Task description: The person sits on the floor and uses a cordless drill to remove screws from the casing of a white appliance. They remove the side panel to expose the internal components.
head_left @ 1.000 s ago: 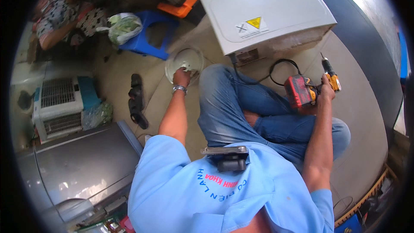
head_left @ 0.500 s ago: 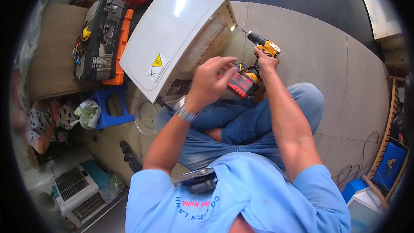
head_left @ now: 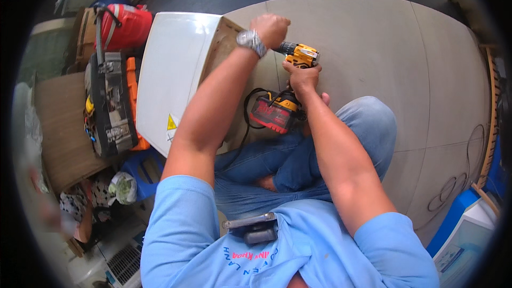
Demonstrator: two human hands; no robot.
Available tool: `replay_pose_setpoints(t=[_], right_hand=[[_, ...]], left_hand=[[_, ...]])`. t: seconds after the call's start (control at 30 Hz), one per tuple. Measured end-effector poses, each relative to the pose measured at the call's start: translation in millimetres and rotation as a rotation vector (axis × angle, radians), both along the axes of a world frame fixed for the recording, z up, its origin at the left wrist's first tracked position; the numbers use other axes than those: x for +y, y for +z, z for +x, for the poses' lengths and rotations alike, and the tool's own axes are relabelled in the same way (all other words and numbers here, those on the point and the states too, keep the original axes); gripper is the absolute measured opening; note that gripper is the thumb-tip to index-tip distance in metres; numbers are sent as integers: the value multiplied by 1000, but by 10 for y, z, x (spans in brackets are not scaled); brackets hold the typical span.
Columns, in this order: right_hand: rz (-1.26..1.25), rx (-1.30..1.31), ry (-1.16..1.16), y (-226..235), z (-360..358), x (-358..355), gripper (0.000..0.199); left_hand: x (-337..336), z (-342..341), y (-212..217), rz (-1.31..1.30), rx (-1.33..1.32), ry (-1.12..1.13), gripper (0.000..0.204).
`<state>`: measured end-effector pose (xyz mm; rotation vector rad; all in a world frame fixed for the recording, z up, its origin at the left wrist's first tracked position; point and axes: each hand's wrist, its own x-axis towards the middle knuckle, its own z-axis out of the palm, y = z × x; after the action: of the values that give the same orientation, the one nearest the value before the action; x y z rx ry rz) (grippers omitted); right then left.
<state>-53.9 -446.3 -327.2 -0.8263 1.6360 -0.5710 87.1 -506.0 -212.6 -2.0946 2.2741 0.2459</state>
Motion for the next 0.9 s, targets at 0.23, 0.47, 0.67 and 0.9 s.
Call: replay_pose_setpoints(t=[0.23,0.47,0.67,0.9], right_hand=[[-49,38,8,-7,52,124,88],[-106,91,-17,-26,105,182,86],[-66,26,-47,-60,138,172,83],[-31,5,-45,-1,123,131,79]], left_hand=[[-636,625,-556,735,-348,27,28],[-509,573,-540,858,-308,129,26],[-480,660,-730,828,-415,57,26],[-443,615,-681,768,-378,51,28]])
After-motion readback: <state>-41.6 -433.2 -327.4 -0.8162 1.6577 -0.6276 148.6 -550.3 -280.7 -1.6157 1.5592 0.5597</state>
